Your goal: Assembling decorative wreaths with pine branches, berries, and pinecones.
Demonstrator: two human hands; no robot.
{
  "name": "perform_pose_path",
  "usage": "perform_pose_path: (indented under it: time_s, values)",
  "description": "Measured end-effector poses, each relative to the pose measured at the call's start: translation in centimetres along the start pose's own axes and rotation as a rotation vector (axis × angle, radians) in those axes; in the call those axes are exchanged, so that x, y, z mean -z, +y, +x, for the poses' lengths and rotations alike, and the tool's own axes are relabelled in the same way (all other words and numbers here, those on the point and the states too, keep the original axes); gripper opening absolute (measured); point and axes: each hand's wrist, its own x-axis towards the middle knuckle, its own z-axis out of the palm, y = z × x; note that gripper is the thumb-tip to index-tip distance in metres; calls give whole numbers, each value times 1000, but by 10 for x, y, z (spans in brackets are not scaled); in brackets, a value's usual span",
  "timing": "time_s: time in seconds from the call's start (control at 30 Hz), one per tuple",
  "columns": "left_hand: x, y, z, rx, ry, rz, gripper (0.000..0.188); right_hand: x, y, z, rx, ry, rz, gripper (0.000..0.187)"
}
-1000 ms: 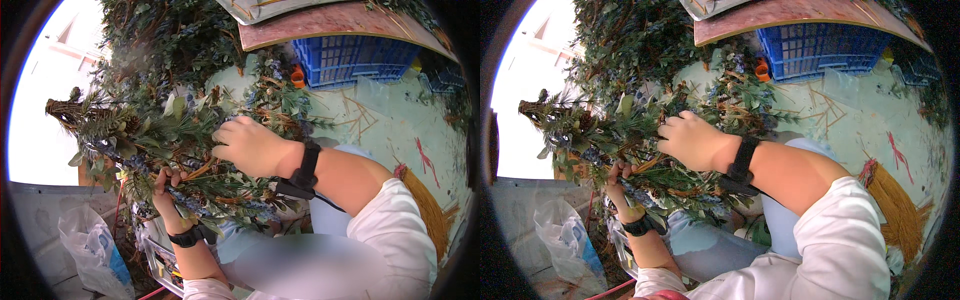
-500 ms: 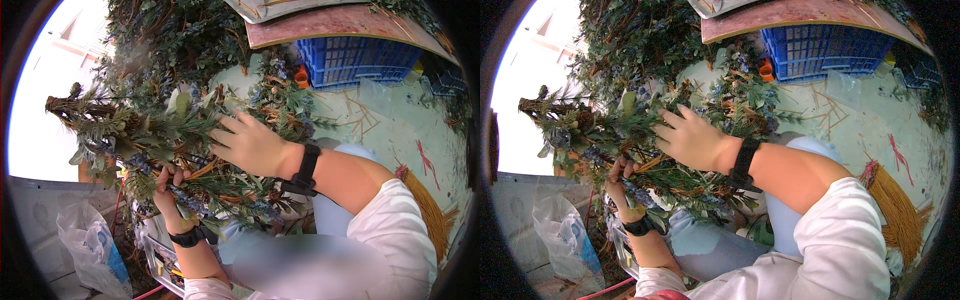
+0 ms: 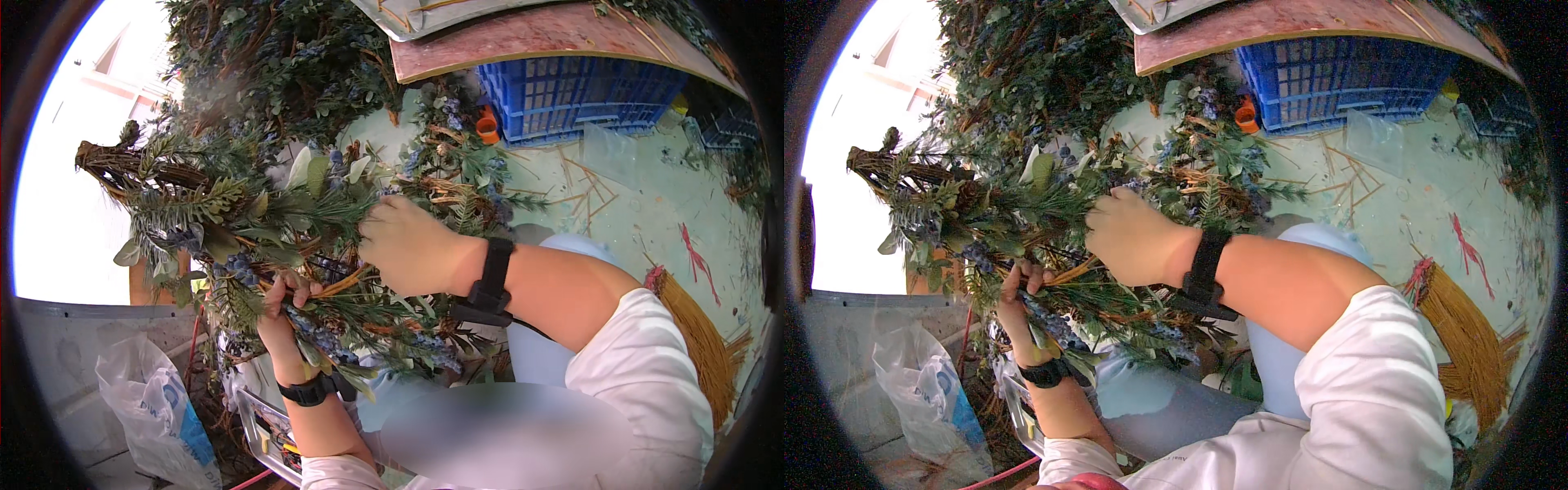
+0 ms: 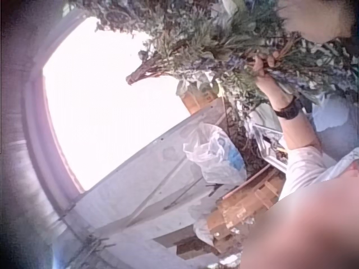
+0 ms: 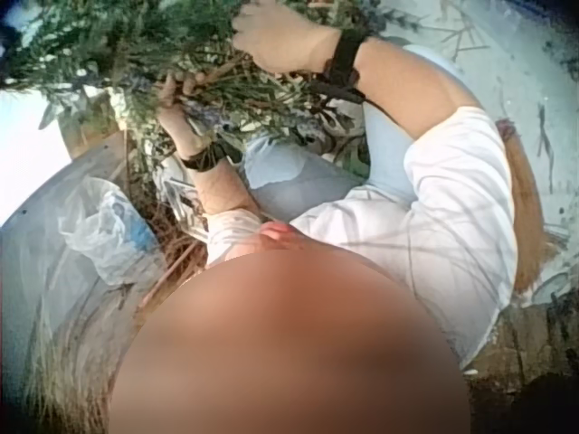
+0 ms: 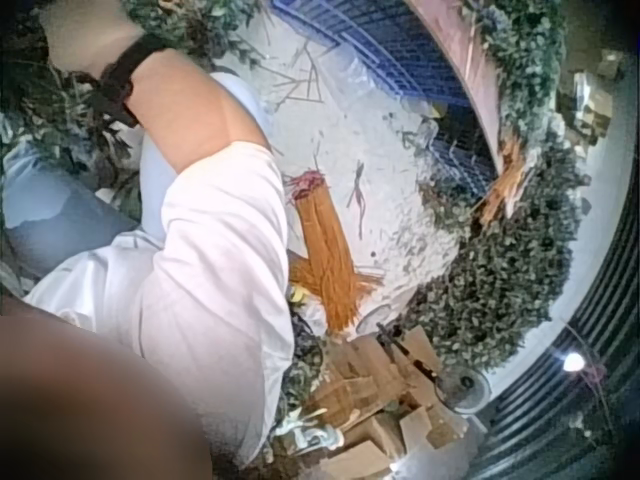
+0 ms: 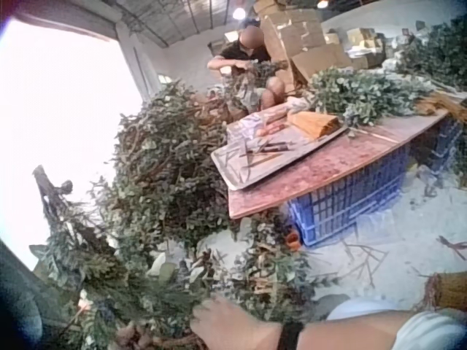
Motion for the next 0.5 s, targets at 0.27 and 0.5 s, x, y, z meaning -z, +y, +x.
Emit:
perform_pose_path:
  time_s: [0.27,0.5]
  values:
    - [-6,-4,1,10,17,132,17,2,9,-6,-46,17,33,37]
    - [-2,-4,4,44,15,-17,17,5,19,0,61,203,-35,32]
